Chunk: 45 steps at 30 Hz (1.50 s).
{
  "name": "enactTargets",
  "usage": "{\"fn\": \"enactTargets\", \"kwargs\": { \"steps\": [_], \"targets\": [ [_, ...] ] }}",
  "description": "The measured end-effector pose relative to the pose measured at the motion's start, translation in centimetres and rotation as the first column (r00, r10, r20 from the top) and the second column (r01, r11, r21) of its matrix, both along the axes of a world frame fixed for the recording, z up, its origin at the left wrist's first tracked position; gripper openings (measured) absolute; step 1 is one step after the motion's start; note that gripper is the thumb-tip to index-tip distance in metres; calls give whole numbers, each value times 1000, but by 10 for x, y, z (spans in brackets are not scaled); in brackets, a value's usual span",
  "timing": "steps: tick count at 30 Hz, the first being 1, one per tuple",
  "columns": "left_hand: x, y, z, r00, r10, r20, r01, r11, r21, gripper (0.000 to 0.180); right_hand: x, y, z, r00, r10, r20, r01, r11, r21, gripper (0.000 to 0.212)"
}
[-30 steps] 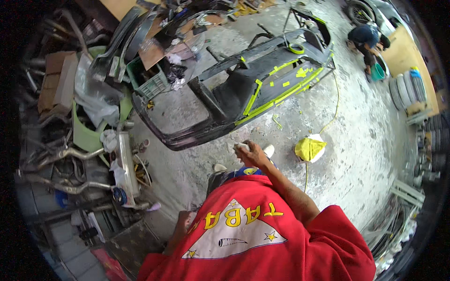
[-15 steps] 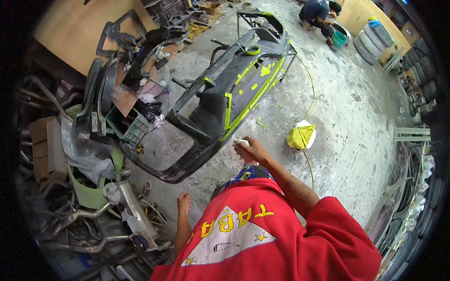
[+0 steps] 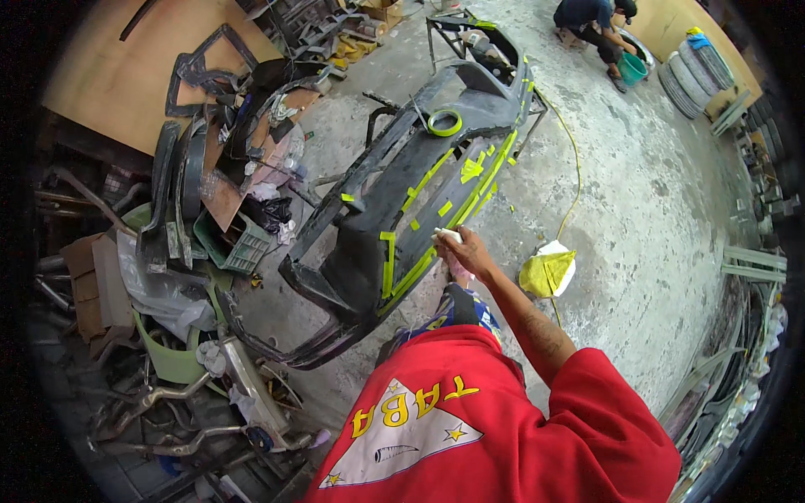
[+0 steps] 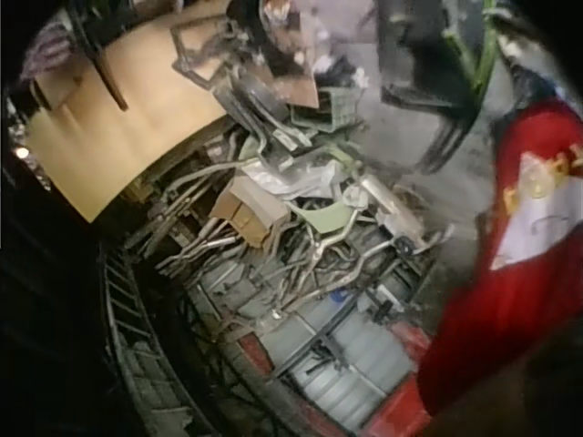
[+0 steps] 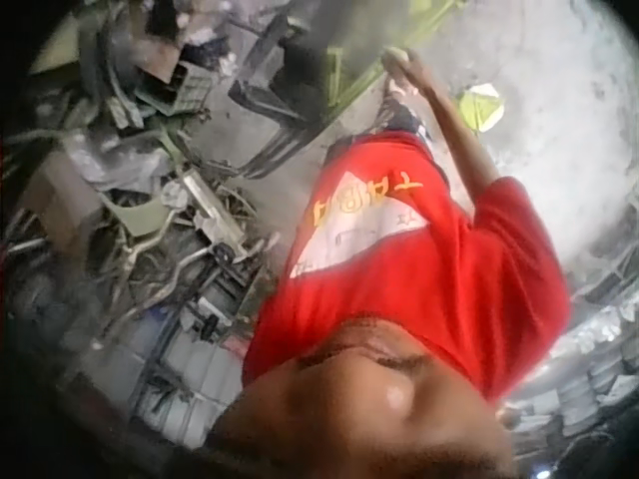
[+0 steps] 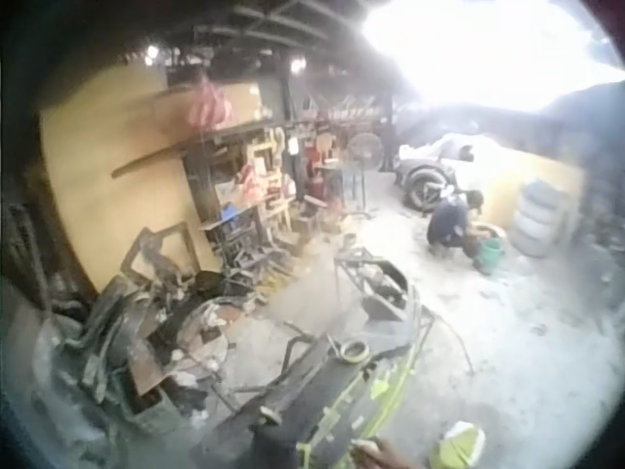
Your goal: The person uses a small metal blade to carefully trim and smooth the edges of a carbon fiber panel mounted on a stand. They repeatedly wipe the surface with a cloth to remove debris and inspect the edges, then briefly handle a roll of green tape before returning to trimming.
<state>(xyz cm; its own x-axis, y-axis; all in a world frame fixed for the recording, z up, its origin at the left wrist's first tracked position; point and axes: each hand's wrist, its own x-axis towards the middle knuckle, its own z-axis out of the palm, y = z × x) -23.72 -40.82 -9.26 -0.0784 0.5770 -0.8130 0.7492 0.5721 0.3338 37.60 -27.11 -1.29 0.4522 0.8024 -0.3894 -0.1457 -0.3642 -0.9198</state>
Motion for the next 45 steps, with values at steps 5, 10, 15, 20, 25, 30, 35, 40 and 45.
{"fn": "enactTargets", "kwargs": {
  "steps": [5,10,15,20,25,30,35,40,45],
  "targets": [
    [88,46,12,960,277,48,-276,961,-27,19,52,30,8,987,156,31,-154,986,-69,47],
    [164,68,30,950,225,216,-242,969,57,20,65,72,38,969,221,111,-215,975,-59,46],
    [184,50,32,967,195,164,-220,964,152,29,77,113,21,977,193,87,-200,977,79,45],
    [166,15,39,987,146,70,-155,978,140,29,72,131,47,867,411,283,-444,894,62,49],
    [164,-4,43,990,132,44,-136,986,95,30,60,79,23,784,429,449,-521,848,100,48],
    [170,7,42,994,102,45,-106,991,77,31,54,60,-17,516,684,515,-768,636,-76,46],
    [161,38,38,995,45,89,-54,993,103,32,50,67,-17,432,673,600,-879,464,111,42],
    [148,83,30,983,28,179,-50,991,122,33,52,79,-39,216,632,744,-963,263,56,42],
    [139,95,23,966,127,227,-148,986,79,33,40,74,-47,44,414,909,-824,529,-201,36]
  ]
}}
